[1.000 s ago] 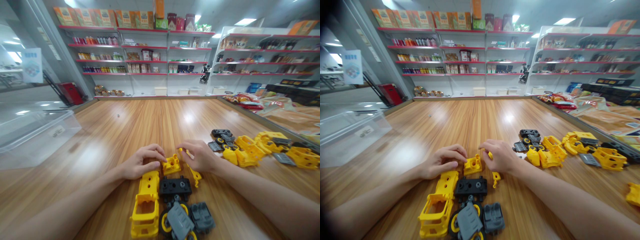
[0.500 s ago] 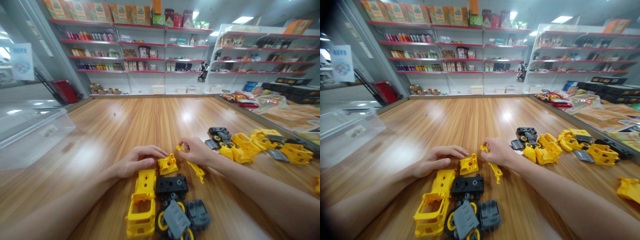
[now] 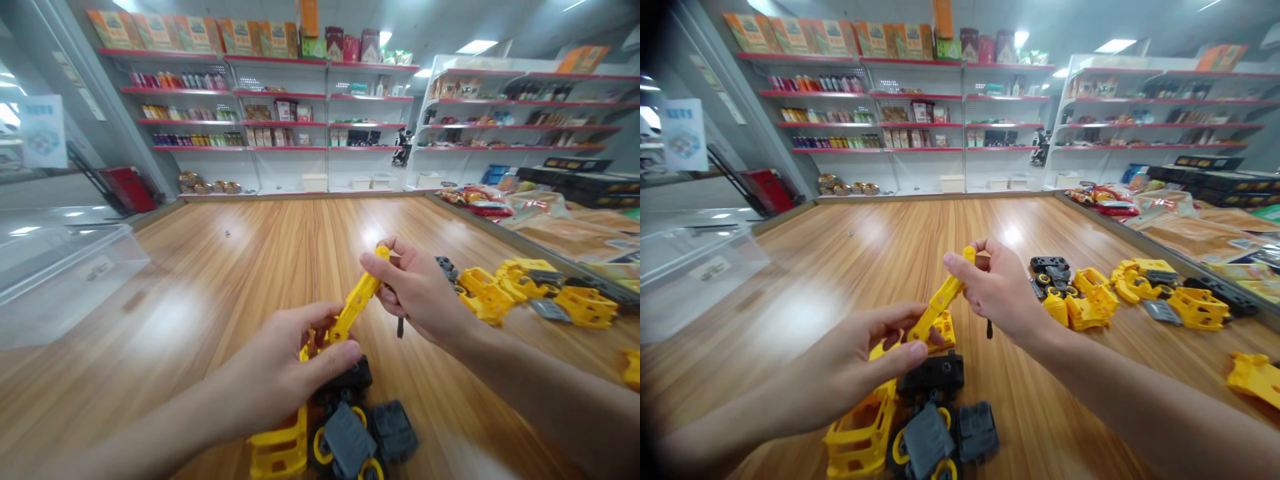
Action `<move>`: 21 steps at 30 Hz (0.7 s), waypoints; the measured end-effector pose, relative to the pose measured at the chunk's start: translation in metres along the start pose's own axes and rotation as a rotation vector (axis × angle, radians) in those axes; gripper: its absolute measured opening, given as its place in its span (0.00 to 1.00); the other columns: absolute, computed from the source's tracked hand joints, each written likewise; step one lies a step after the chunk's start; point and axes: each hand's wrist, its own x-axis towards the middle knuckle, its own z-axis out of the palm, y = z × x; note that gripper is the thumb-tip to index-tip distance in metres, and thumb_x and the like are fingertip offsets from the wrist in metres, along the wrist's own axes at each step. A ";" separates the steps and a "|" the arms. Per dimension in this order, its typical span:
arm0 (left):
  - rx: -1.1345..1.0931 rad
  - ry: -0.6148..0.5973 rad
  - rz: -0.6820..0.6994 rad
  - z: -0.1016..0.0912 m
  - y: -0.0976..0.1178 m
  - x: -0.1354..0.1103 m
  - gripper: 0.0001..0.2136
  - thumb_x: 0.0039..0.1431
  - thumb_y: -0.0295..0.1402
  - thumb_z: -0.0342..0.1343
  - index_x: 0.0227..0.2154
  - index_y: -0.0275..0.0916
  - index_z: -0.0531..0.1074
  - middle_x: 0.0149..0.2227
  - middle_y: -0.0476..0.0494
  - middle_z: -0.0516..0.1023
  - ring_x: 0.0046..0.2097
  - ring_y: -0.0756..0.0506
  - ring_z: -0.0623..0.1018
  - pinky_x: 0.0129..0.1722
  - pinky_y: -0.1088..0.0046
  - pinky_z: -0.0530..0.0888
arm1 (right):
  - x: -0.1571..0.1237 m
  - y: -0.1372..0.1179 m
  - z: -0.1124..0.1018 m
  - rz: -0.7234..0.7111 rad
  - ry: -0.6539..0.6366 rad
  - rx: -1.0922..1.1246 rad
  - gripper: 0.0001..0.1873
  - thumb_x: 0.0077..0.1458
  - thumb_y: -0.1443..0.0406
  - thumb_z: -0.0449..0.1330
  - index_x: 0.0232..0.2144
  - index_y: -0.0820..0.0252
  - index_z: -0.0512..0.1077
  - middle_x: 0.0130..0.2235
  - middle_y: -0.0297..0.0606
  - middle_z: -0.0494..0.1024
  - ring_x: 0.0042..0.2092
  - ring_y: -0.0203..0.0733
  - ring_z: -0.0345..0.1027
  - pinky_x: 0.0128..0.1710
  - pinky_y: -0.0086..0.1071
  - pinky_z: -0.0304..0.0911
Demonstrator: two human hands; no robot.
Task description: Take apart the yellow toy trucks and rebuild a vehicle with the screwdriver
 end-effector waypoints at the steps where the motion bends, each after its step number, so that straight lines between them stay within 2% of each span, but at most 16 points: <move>1: -0.052 -0.033 -0.035 0.006 0.004 -0.003 0.14 0.62 0.43 0.52 0.37 0.40 0.77 0.32 0.47 0.79 0.30 0.48 0.75 0.26 0.75 0.69 | -0.003 -0.003 0.003 0.001 -0.018 0.030 0.17 0.53 0.57 0.65 0.32 0.55 0.60 0.19 0.21 0.60 0.15 0.26 0.47 0.11 0.19 0.43; 2: -0.098 -0.054 -0.068 0.011 0.008 -0.006 0.16 0.63 0.44 0.49 0.31 0.39 0.77 0.28 0.47 0.78 0.28 0.48 0.74 0.25 0.75 0.68 | -0.005 -0.006 0.004 0.002 -0.025 0.048 0.16 0.53 0.57 0.65 0.32 0.56 0.61 0.19 0.22 0.60 0.16 0.26 0.47 0.11 0.19 0.43; 4: -0.155 -0.067 -0.112 0.019 0.014 -0.011 0.20 0.64 0.45 0.46 0.26 0.39 0.76 0.25 0.47 0.77 0.27 0.48 0.74 0.23 0.76 0.68 | -0.008 -0.010 0.005 -0.010 0.017 0.066 0.15 0.54 0.57 0.65 0.32 0.57 0.63 0.18 0.22 0.60 0.15 0.25 0.46 0.11 0.19 0.42; 8: -0.111 -0.088 -0.128 0.027 0.024 -0.019 0.21 0.65 0.45 0.44 0.26 0.40 0.77 0.25 0.46 0.78 0.27 0.48 0.75 0.21 0.76 0.66 | -0.004 -0.023 -0.004 -0.039 0.120 0.009 0.14 0.53 0.59 0.66 0.29 0.57 0.63 0.18 0.23 0.59 0.15 0.25 0.45 0.11 0.21 0.40; 10: -0.034 -0.081 -0.081 0.026 0.026 -0.021 0.19 0.64 0.44 0.45 0.29 0.42 0.77 0.26 0.47 0.78 0.26 0.48 0.75 0.20 0.76 0.66 | 0.000 -0.029 -0.012 0.043 0.038 -0.108 0.14 0.52 0.58 0.65 0.30 0.57 0.64 0.17 0.24 0.59 0.15 0.26 0.46 0.11 0.21 0.39; 12: 0.086 -0.006 0.037 0.021 0.025 -0.022 0.13 0.62 0.43 0.50 0.33 0.44 0.77 0.29 0.49 0.79 0.27 0.48 0.75 0.23 0.75 0.69 | 0.003 -0.032 -0.022 0.182 -0.116 -0.333 0.13 0.53 0.56 0.63 0.30 0.57 0.66 0.16 0.24 0.59 0.15 0.27 0.46 0.11 0.22 0.39; 15: 0.300 0.088 0.186 0.013 0.020 -0.022 0.08 0.60 0.40 0.55 0.36 0.46 0.76 0.33 0.48 0.79 0.32 0.46 0.77 0.30 0.73 0.72 | 0.007 -0.025 -0.036 0.271 -0.375 -0.909 0.09 0.54 0.59 0.60 0.29 0.59 0.69 0.17 0.30 0.65 0.16 0.31 0.54 0.13 0.25 0.45; 17: 0.426 0.032 0.213 0.010 0.017 -0.022 0.06 0.58 0.39 0.57 0.35 0.45 0.76 0.33 0.47 0.79 0.33 0.45 0.77 0.31 0.71 0.72 | 0.008 -0.012 -0.041 0.262 -0.479 -1.177 0.07 0.51 0.62 0.60 0.27 0.60 0.71 0.20 0.35 0.71 0.18 0.33 0.60 0.16 0.27 0.48; 21: 0.639 -0.144 0.201 0.018 0.015 -0.027 0.13 0.47 0.43 0.66 0.33 0.42 0.77 0.34 0.44 0.78 0.35 0.41 0.76 0.32 0.68 0.72 | 0.009 0.014 -0.043 0.310 -0.571 -1.270 0.10 0.49 0.60 0.61 0.23 0.61 0.73 0.17 0.36 0.71 0.16 0.38 0.62 0.17 0.30 0.51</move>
